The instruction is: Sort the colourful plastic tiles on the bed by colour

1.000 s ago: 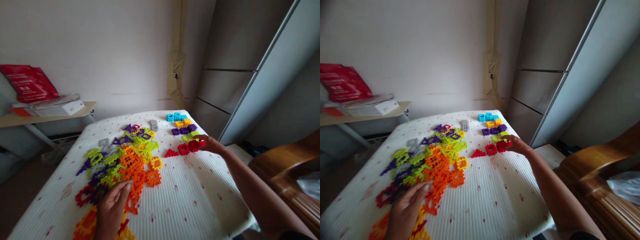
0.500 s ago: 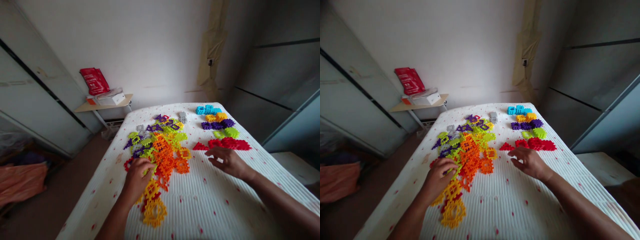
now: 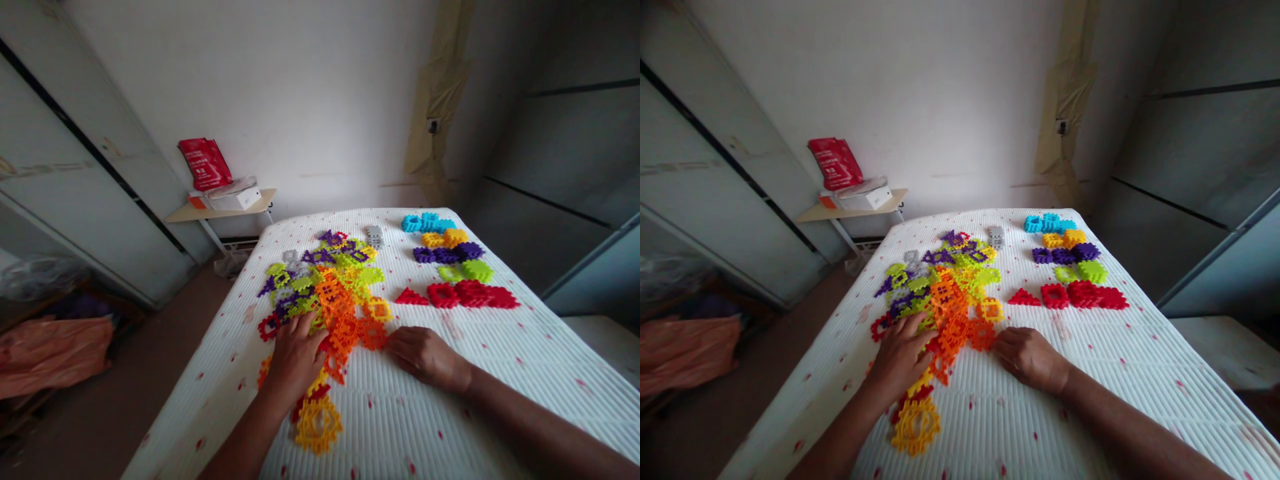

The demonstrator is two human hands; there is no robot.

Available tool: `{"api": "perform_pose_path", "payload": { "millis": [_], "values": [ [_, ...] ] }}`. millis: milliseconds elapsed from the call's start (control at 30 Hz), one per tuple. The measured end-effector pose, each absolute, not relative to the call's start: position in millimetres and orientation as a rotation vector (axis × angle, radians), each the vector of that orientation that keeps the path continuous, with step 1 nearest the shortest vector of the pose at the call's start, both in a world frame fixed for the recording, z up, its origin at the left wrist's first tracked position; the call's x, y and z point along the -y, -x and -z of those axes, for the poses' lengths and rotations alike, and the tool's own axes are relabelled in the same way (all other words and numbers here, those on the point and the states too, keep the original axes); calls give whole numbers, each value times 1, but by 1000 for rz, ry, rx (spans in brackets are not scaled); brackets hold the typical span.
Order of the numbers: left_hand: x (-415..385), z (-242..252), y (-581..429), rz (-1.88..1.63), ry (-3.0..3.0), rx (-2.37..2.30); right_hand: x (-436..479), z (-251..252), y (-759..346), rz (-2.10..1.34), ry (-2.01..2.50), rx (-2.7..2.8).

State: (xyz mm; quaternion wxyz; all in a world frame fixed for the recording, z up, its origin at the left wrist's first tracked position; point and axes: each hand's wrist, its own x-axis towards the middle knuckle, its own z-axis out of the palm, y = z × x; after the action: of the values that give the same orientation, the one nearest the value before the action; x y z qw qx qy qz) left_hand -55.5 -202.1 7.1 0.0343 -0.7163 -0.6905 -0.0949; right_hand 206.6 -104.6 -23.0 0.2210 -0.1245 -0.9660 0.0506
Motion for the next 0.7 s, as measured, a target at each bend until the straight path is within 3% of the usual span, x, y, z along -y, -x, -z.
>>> {"api": "perform_pose_path", "payload": {
  "millis": [233,400,567,700],
  "values": [
    [194,-13,48,170,2213,2074,103,27,-206,-187,395,2687],
    [195,-15,45,273,2253,1987,103,27,-206,-206,418,2679],
    [189,-21,57,677,2208,2057,103,26,-205,-228,426,2683],
    [180,-25,70,1332,2038,2241,102,28,-204,-228,428,2668]
  ]
}}
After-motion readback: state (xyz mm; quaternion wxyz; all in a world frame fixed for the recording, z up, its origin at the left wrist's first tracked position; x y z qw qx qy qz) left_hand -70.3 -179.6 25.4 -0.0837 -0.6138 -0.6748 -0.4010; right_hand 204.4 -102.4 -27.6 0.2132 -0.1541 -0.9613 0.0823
